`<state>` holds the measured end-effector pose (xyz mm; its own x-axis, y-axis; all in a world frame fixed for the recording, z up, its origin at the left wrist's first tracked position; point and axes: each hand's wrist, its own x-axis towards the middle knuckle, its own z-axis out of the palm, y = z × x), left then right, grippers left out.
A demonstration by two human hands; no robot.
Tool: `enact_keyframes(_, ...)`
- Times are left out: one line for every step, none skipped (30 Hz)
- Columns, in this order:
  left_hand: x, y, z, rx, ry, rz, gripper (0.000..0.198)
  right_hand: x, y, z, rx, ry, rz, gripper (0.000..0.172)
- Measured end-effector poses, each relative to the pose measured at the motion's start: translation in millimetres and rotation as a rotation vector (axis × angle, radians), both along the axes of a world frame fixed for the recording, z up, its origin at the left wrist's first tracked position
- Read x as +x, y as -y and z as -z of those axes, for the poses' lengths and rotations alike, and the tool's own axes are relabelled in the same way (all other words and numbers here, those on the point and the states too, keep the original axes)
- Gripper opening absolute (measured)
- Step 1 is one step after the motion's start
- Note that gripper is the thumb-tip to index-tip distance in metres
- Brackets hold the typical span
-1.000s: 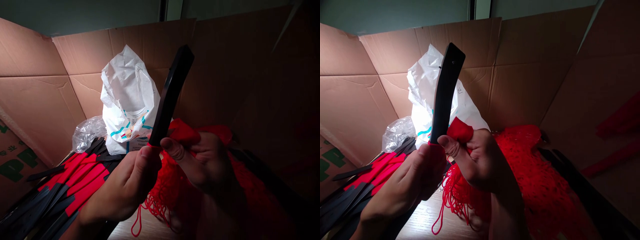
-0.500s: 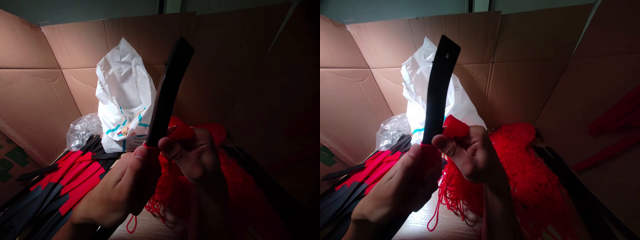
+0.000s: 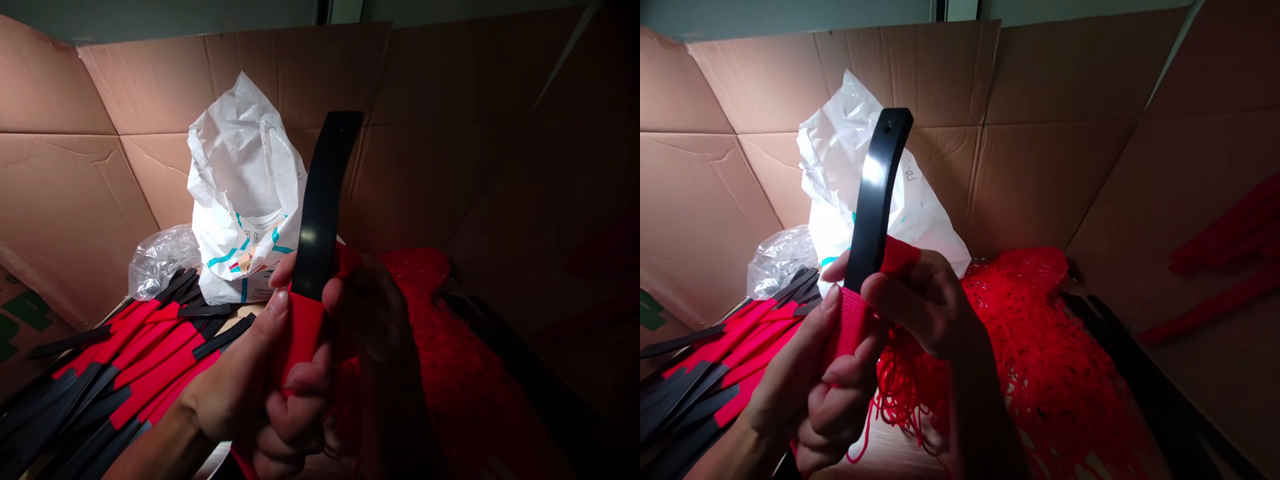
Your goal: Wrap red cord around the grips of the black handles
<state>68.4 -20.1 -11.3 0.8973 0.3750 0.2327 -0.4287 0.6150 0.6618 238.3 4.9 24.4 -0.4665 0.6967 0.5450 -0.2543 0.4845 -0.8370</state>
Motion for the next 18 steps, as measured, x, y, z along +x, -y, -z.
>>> enact_keyframes(1, -1, 0.5, -0.009, 0.022, 0.028, 0.057, 1, 0, -0.2, -0.005, -0.001, 0.007, 0.041)
enact_keyframes(1, -3, 1.1, -0.019, 0.041, 0.065, 0.056, 1, 1, -1.0, -0.021, 0.005, 0.021, 0.04)
enact_keyframes(2, -4, 2.0, -0.026, 0.054, 0.104, 0.056, 2, 3, -2.3, -0.038, 0.018, 0.037, 0.04)
enact_keyframes(2, -4, 3.2, -0.029, 0.06, 0.133, 0.057, 3, 4, -3.8, -0.055, 0.037, 0.059, 0.039)
enact_keyframes(3, -4, 4.8, -0.025, 0.066, 0.146, 0.059, 4, 6, -5.5, -0.059, 0.05, 0.082, 0.038)
enact_keyframes(5, -4, 6.6, -0.003, 0.074, 0.151, 0.063, 4, 8, -7.1, -0.054, 0.053, 0.108, 0.038)
enact_keyframes(7, -4, 8.5, 0.021, 0.076, 0.13, 0.067, 4, 9, -8.4, -0.043, 0.052, 0.132, 0.037)
enact_keyframes(10, -4, 10.4, 0.045, 0.065, 0.083, 0.073, 5, 10, -9.2, -0.031, 0.05, 0.151, 0.035)
enact_keyframes(12, -5, 12.2, 0.073, 0.036, 0.021, 0.079, 5, 11, -9.6, -0.018, 0.047, 0.164, 0.034)
enact_keyframes(15, -6, 13.6, 0.111, -0.001, -0.045, 0.085, 5, 11, -9.4, 0.001, 0.041, 0.171, 0.033)
enact_keyframes(16, -9, 14.6, 0.16, -0.048, -0.111, 0.09, 5, 11, -8.9, 0.028, 0.034, 0.176, 0.03)
enact_keyframes(16, -13, 14.9, 0.212, -0.096, -0.163, 0.093, 5, 11, -7.9, 0.06, 0.028, 0.189, 0.027)
enact_keyframes(15, -17, 14.6, 0.263, -0.137, -0.19, 0.095, 5, 11, -6.7, 0.093, 0.024, 0.208, 0.023)
enact_keyframes(13, -22, 13.5, 0.318, -0.171, -0.2, 0.096, 5, 11, -5.4, 0.118, 0.021, 0.232, 0.019)
enact_keyframes(9, -27, 11.6, 0.372, -0.206, -0.219, 0.095, 4, 11, -3.9, 0.13, 0.018, 0.249, 0.017)
enact_keyframes(4, -31, 9.0, 0.424, -0.252, -0.254, 0.095, 3, 12, -2.6, 0.121, 0.023, 0.252, 0.016)
enact_keyframes(0, -34, 6.0, 0.474, -0.309, -0.305, 0.092, 2, 12, -1.3, 0.106, 0.026, 0.246, 0.017)
enact_keyframes(-5, -35, 2.8, 0.523, -0.371, -0.371, 0.089, 1, 12, -0.3, 0.1, 0.027, 0.236, 0.017)
